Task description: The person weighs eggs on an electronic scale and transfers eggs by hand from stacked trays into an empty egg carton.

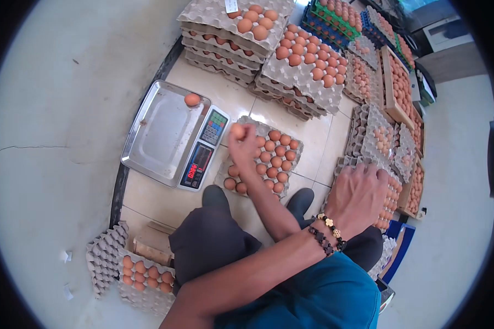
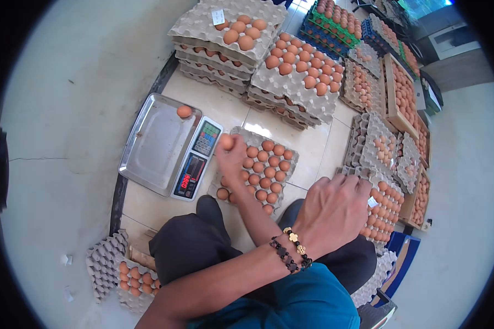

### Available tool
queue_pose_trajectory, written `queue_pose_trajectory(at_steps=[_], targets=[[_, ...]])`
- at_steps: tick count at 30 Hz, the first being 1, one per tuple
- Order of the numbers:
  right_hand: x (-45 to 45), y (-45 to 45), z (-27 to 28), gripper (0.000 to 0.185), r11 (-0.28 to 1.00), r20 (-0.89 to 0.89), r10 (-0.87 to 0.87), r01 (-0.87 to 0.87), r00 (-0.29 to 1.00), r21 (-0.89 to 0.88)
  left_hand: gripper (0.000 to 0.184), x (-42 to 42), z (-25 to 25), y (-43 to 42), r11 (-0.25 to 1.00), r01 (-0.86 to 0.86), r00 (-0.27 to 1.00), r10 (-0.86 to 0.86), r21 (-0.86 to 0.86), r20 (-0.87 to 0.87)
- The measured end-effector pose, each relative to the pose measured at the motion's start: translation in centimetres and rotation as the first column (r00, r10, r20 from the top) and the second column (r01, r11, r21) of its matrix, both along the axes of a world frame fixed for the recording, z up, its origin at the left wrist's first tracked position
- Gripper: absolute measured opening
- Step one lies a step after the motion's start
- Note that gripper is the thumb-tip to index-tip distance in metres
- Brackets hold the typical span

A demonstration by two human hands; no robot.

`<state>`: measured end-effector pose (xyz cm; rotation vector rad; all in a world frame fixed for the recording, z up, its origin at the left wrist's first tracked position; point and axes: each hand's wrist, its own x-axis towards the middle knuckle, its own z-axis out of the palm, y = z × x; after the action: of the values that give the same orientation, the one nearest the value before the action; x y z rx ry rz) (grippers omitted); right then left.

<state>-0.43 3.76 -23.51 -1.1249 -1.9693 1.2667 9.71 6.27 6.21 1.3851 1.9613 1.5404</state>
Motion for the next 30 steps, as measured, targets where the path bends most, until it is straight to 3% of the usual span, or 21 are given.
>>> queue_pose_trajectory(at_steps=[2, 4, 5, 6, 10, 13, 16, 18, 20, 22, 25, 30], targets=[[2.8, 3.9, -0.6, 0.033, 0.995, 0.145, -0.031, 0.016, 0.989, 0.1, 0.011, 0.2, -0.1, -0.1, 1.0, 0.001, 1.0, -0.001, 0.019, 0.003], [4.4, 7.2, -3.4, 0.029, 0.944, 0.218, -0.026, -0.048, 0.976, 0.327, 0.012, 0.3, 0.0, 0.0, 1.0, 0.011, 1.0, -0.011, 0.017, 0.001], [4.2, 7.8, -2.1, 0.027, 0.897, 0.252, -0.032, -0.083, 0.967, 0.434, 0.012, 0.4, 0.1, 0.1, 1.0, 0.022, 1.0, -0.022, 0.005, -0.004], [4.3, 7.9, -0.9, 0.027, 0.949, 0.296, 0.03, -0.121, 0.955, 0.292, 0.013, 0.3, 0.1, 0.1, 0.999, 0.032, 0.999, -0.033, -0.007, -0.01], [4.6, 11.3, -4.5, 0.017, 0.848, 0.552, 0.211, -0.432, 0.806, 0.307, 0.015, 0.5, 0.2, 0.3, 0.997, 0.07, 0.996, -0.072, -0.028, -0.054], [4.4, 11.9, -5.5, 0.009, 0.84, 0.487, 0.175, -0.388, 0.856, 0.379, 0.016, 0.7, -0.4, 0.5, 0.998, 0.066, 0.996, -0.067, -0.015, -0.055], [2.6, 12.5, -0.6, 0.005, 0.841, 0.034, 0.03, -0.043, 0.999, 0.54, 0.018, 0.5, -0.6, 0.7, 0.998, 0.061, 0.997, -0.062, -0.013, -0.054], [0.6, 15.1, 2.8, 0.006, 0.704, -0.167, 0.085, 0.059, 0.982, 0.707, 0.018, 0.3, -0.4, 0.7, 0.999, 0.047, 0.998, -0.047, 0.004, -0.037], [-1.7, 17.7, 5.7, 0.012, 0.709, -0.17, 0.056, 0.081, 0.984, 0.7, 0.019, 0.2, -0.2, 0.7, 0.998, 0.029, 1.0, -0.029, 0.056, -0.004], [-4.2, 20.9, 8.4, 0.021, 0.626, -0.082, 0.021, 0.051, 0.996, 0.778, 0.02, -0.1, 0.1, 0.6, 0.995, 0.006, 1.0, -0.007, 0.102, 0.014], [-7.1, 25.4, 8.6, 0.028, 0.653, 0.303, -0.086, -0.176, 0.949, 0.737, 0.02, -0.6, 0.6, 0.3, 0.989, -0.039, 0.999, 0.034, 0.143, 0.035], [-8.5, 28.0, 7.8, 0.035, 0.72, 0.423, -0.011, -0.286, 0.906, 0.632, 0.02, -0.7, 0.5, 0.4, 0.98, -0.074, 0.996, 0.064, 0.187, 0.058]])
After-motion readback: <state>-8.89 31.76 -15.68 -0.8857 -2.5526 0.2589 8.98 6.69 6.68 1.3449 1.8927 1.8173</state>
